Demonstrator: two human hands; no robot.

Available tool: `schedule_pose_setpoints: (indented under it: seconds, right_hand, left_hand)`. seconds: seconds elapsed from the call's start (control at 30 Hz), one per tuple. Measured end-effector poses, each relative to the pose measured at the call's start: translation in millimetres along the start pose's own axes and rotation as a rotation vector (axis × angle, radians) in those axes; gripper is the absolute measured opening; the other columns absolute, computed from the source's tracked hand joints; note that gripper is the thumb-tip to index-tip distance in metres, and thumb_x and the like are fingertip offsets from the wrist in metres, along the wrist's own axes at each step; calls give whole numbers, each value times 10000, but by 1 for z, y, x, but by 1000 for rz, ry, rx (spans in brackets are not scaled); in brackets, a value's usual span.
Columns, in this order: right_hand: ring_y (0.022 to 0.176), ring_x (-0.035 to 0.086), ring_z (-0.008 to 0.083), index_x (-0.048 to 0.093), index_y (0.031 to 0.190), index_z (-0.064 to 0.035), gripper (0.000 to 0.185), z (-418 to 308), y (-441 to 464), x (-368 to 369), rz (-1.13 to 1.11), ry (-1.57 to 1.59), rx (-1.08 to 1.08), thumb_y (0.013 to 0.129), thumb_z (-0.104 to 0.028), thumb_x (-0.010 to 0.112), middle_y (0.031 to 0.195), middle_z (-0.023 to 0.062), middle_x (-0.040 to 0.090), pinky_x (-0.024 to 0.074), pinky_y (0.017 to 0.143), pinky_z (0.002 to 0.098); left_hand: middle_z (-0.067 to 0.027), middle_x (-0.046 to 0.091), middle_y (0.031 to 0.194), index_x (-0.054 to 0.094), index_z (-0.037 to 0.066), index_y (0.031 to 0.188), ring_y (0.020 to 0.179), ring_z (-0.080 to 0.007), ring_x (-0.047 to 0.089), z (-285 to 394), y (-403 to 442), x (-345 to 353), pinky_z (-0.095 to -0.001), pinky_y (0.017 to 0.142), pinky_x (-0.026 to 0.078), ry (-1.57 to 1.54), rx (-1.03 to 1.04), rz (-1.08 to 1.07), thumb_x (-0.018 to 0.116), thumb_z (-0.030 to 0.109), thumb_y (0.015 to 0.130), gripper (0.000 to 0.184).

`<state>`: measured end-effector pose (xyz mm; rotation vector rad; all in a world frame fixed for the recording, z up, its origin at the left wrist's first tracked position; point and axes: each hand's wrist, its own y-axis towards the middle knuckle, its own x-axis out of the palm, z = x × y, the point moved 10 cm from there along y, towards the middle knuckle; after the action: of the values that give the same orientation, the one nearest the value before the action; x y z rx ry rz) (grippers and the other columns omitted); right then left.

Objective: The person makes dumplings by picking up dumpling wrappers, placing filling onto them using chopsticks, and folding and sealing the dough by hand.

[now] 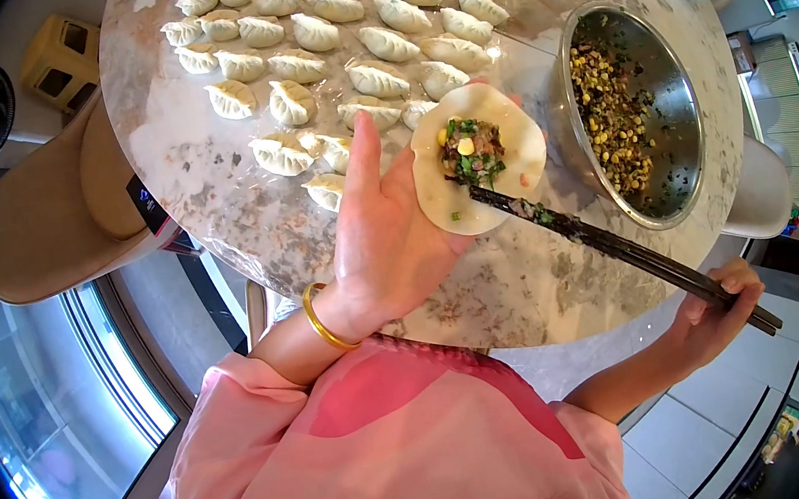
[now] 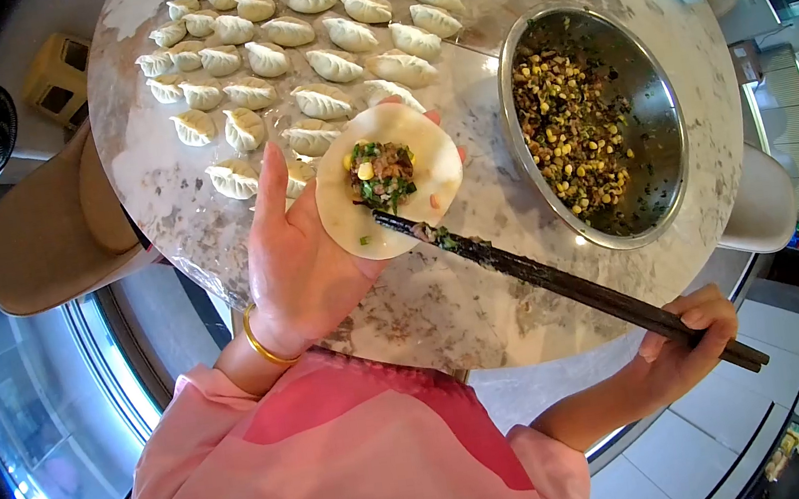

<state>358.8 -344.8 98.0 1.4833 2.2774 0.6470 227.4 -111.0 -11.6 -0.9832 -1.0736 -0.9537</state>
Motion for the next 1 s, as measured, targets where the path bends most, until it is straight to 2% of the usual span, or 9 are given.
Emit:
schedule_pose_setpoints:
  seconds: [0.07,0.2,0.3,0.4,0.5,0.57,0.77,0.87,1.0]
  right_hand:
    - [328,315,70,455,781,-25,354,3,-1,1,0,143,38,1005,-275,342,634,101,446,240,295,154]
    - [327,330,74,464,790,-20,347,4,-2,7,-43,50,56,1001,-271,349,636,102,447,249,295,153]
    - [326,342,81,465,790,-15,339,5,0,7,-84,116,63,995,-264,360,647,111,449,256,289,162]
    - [363,283,56,462,793,-19,344,5,-2,11,-85,153,74,1012,-255,340,660,53,378,262,311,156]
    - [369,302,53,460,801,-20,332,9,-4,14,-106,167,90,1010,-250,343,672,60,388,272,316,157]
    - [331,372,105,462,800,2,322,21,-8,8,-20,211,168,980,-258,401,665,134,456,310,292,171]
    - [373,451,118,472,857,13,325,36,-14,23,-136,170,286,974,-286,427,689,144,480,337,309,183]
    - [379,453,119,473,859,12,332,36,-13,17,-111,158,335,978,-294,420,685,138,479,348,315,190]
    - [377,447,116,467,856,8,326,28,-10,11,-159,131,275,981,-289,413,690,139,482,351,317,187]
  left_hand:
    - [-49,386,1420,287,105,1434,1285,-205,392,0,0,-1,-392,1051,325,-22,-5,11,186,686,899,797]
    - [-56,383,1422,283,99,1436,1287,-212,390,-2,0,2,-388,1064,303,-32,-16,-8,185,675,905,789]
    - [-68,376,1427,274,86,1438,1291,-226,383,0,1,2,-389,1080,274,-53,8,-11,188,662,912,784]
    - [-81,366,1434,257,71,1442,1303,-240,368,0,1,-1,-393,1093,249,-53,6,12,191,650,919,783]
    - [-87,360,1438,247,64,1443,1311,-240,361,0,0,-1,-394,1093,256,-68,7,-8,196,643,921,781]
    - [-92,358,1439,242,63,1444,1316,-243,356,-2,-1,0,-393,1095,260,-118,2,-31,205,637,924,775]
    - [-95,365,1432,245,60,1442,1311,-251,363,0,0,5,-392,1095,266,-125,9,-13,212,630,927,769]
    - [-101,371,1426,253,60,1438,1307,-254,368,0,-2,1,-395,1092,271,-120,-2,19,215,628,927,765]
    - [-109,379,1419,265,58,1431,1301,-262,377,0,-2,0,-405,1079,293,-141,3,31,213,627,928,762]
